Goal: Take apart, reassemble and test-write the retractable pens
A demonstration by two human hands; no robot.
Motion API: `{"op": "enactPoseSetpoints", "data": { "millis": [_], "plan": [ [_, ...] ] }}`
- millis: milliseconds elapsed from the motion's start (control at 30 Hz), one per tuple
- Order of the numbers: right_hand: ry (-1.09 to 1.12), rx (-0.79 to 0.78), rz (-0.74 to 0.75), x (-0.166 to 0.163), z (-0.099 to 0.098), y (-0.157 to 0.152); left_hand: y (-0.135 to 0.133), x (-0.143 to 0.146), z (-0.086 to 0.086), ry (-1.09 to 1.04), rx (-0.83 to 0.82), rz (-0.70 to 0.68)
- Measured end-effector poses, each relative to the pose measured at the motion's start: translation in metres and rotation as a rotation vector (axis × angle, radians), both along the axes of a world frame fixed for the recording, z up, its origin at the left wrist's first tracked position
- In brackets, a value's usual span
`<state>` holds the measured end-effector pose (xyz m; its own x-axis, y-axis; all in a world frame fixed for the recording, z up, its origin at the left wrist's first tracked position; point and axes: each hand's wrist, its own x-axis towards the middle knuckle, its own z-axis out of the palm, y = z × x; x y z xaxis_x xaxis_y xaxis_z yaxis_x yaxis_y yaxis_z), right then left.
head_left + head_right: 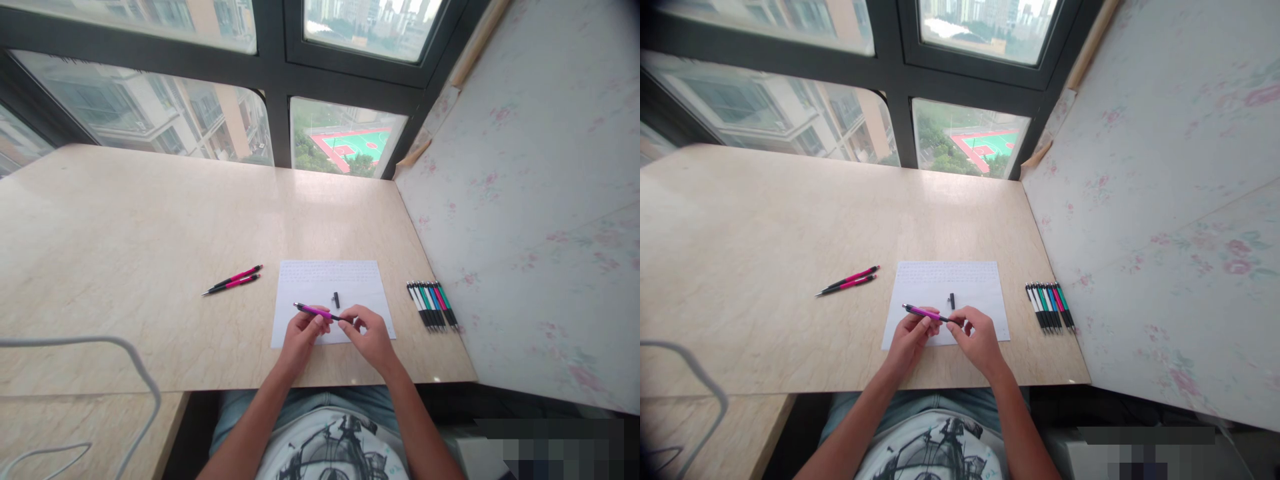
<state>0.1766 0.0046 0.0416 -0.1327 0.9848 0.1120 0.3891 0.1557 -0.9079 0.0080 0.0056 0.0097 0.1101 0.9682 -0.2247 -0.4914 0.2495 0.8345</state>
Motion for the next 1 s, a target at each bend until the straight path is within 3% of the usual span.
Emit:
{"op": "enactPoseSetpoints", "data": {
  "millis": [500, 733, 900, 1000],
  "plan": [
    [0.028, -0.054, -0.008, 0.0010, -0.0011, 0.0015, 0.0005, -0.0013, 0.0007, 0.130, 0.020, -0.046],
    [0.095, 0.013, -0.034, -0.0026, 0.0001, 0.0013, 0.0013, -0.0011, 0.0006, 0.064, -0.025, -0.015],
    [0.029, -0.103, -0.038, 0.0010, -0.0006, 0.0029, 0.0007, -0.0008, 0.0028, 0.067, -0.040, -0.012],
    [-0.003, -0.081, -0.013, 0.0056, 0.0013, 0.0033, 0.0007, -0.0004, 0.0051, 0.063, -0.045, -0.008]
  ]
}}
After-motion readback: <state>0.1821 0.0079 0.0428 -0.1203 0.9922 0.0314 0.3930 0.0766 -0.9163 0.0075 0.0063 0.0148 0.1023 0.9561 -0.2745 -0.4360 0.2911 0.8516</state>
